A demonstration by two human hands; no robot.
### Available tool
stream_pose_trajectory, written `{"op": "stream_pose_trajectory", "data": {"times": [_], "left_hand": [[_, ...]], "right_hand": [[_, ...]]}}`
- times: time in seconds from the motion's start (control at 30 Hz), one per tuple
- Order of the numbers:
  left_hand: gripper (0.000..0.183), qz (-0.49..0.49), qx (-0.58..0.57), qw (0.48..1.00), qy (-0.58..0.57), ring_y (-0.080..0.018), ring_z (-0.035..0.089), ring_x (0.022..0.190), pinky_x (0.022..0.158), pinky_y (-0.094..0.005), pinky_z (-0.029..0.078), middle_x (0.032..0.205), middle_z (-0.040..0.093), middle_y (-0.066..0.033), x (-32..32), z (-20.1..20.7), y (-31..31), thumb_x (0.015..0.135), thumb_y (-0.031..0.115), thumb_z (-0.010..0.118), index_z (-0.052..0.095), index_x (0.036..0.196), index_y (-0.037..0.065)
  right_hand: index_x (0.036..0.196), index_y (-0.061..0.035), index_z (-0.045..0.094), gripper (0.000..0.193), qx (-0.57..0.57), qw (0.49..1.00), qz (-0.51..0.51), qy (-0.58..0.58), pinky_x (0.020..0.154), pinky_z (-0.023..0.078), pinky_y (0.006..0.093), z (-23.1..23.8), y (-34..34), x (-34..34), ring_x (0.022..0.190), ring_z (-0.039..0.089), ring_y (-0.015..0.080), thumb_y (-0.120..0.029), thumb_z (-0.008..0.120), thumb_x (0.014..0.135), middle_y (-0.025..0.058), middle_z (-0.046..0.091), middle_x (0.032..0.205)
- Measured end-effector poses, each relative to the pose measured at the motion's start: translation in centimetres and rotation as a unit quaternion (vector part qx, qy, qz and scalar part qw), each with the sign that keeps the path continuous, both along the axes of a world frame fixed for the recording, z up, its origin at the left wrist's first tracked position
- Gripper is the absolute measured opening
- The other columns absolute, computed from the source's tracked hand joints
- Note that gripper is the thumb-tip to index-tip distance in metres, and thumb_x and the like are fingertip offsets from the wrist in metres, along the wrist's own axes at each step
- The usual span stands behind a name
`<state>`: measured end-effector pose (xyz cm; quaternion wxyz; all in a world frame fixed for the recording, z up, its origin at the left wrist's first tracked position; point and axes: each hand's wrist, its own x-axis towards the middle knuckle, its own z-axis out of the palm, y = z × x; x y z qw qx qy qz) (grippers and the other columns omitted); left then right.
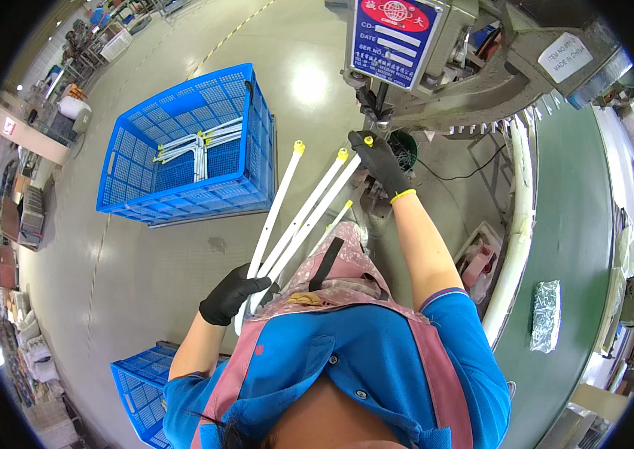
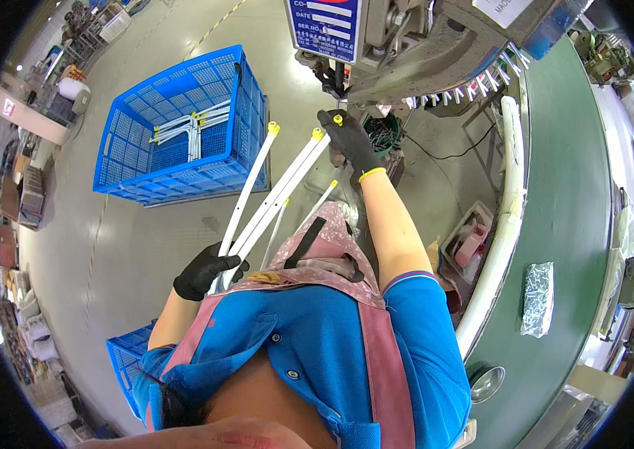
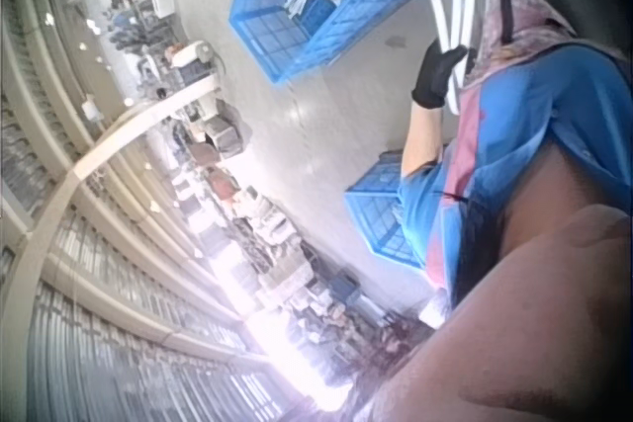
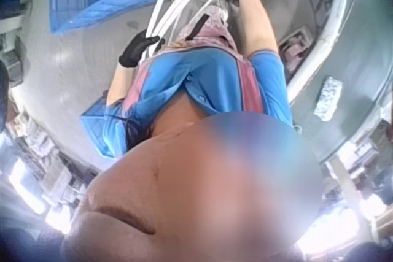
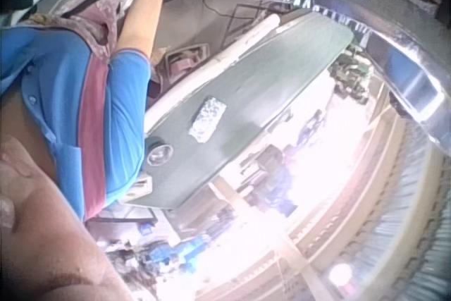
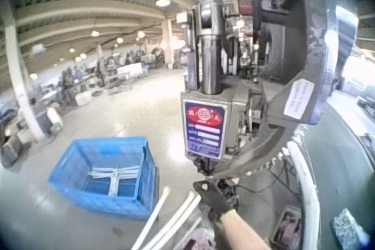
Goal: The person picks up white metal frame components from a blue crate, attaches yellow plastic caps to the ends using a machine, and returns the finished pieces to the crate. The process is repeated multiple times with consistent handling of the components.
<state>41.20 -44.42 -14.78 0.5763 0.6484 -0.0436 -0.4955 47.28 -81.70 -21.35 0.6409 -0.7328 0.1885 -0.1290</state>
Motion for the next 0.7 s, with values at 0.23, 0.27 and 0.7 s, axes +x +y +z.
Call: {"op": "stream_pose_trajectory", "data": {"times": [0.23,0.27,0.7], "left_hand": [[0.028,0.016,-0.002,1.0,0.014,-0.0164,0.059,0.068,0.062,-0.0283,0.049,0.085,0.063,-0.0109,-0.3,-0.1,-0.1,0.083,0.014,0.059,0.054,0.106,-0.003],[0.028,0.022,-0.015,0.999,0.019,-0.0164,0.06,0.068,0.062,-0.0284,0.049,0.085,0.063,-0.0109,-0.3,-0.2,0.0,0.083,0.014,0.06,0.055,0.105,-0.002],[0.033,-0.052,-0.014,0.995,-0.088,-0.0152,0.058,0.068,0.06,-0.0265,0.046,0.083,0.061,-0.0084,0.7,1.8,-1.1,0.084,0.012,0.059,0.053,0.114,-0.003]], "right_hand": [[0.1,0.0005,0.056,0.042,-0.091,0.994,-0.035,-0.045,0.061,0.044,0.0321,-1.6,1.6,-4.3,0.066,0.055,0.0188,-0.04,0.053,0.091,0.0108,0.057,0.071],[0.098,0.0006,0.057,0.04,-0.098,0.992,-0.043,-0.073,0.062,0.043,0.0318,-2.4,1.7,-4.9,0.067,0.055,0.0191,-0.039,0.052,0.091,0.0112,0.058,0.073],[0.099,-0.0021,0.051,0.02,-0.295,0.954,0.048,-0.014,0.062,0.046,0.0442,-10.1,4.8,-17.8,0.073,0.06,0.0341,-0.018,0.043,0.09,0.0217,0.059,0.08]]}}
